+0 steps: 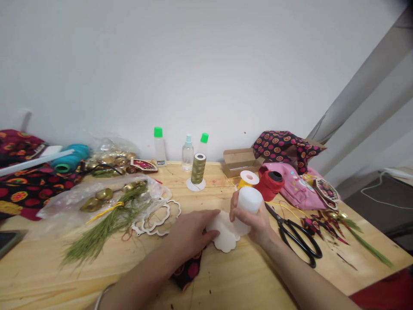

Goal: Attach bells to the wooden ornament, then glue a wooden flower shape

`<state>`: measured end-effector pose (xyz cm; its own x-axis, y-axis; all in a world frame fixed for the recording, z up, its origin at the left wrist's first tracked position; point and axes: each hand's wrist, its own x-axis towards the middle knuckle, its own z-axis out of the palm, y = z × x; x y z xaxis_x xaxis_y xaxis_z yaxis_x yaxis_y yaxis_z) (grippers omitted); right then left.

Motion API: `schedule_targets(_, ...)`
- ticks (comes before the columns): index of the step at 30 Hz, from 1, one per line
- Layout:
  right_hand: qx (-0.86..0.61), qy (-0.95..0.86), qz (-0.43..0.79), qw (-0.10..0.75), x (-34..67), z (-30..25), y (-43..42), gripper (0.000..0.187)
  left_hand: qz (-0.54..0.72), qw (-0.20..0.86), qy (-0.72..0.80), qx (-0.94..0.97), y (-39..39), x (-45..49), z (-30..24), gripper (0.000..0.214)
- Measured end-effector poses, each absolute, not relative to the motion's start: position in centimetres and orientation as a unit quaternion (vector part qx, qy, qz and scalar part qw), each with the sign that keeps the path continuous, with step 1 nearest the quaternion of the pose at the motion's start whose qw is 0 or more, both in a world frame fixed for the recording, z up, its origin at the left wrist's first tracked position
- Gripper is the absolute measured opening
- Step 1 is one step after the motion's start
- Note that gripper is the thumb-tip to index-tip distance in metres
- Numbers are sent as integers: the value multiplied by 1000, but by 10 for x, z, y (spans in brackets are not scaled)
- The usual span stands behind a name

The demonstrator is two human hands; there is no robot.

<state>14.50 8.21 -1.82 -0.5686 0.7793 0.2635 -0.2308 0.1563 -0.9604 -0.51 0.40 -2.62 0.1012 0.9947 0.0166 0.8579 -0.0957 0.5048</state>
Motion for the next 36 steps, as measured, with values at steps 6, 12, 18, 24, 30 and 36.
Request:
schedule_targets(6, -204, -637, 622, 407, 144, -17, 81, 17, 180, 194, 642, 720, 5, -5, -25, 36)
schedule_targets(12, -199, -615, 623, 441, 147, -18, 88, 16, 180, 198, 643, 717, 4, -5, -26, 37)
schedule_targets(18, -192, -625, 645, 395, 147, -17, 89, 16, 180, 197, 642, 719, 4, -5, -26, 35)
schedule_targets(24, -186, -606, 661, 401, 147, -19, 89, 17, 185, 202, 644, 715, 5, -5, -27, 34)
schedule_targets(30, -145, -598, 695, 371, 142, -24, 81, 19, 187, 204, 636, 720, 4, -5, -26, 30)
schedule_targets(36, -143, -581, 705, 382, 142, -24, 80, 20, 184, 218, 641, 713, 4, -4, -24, 33)
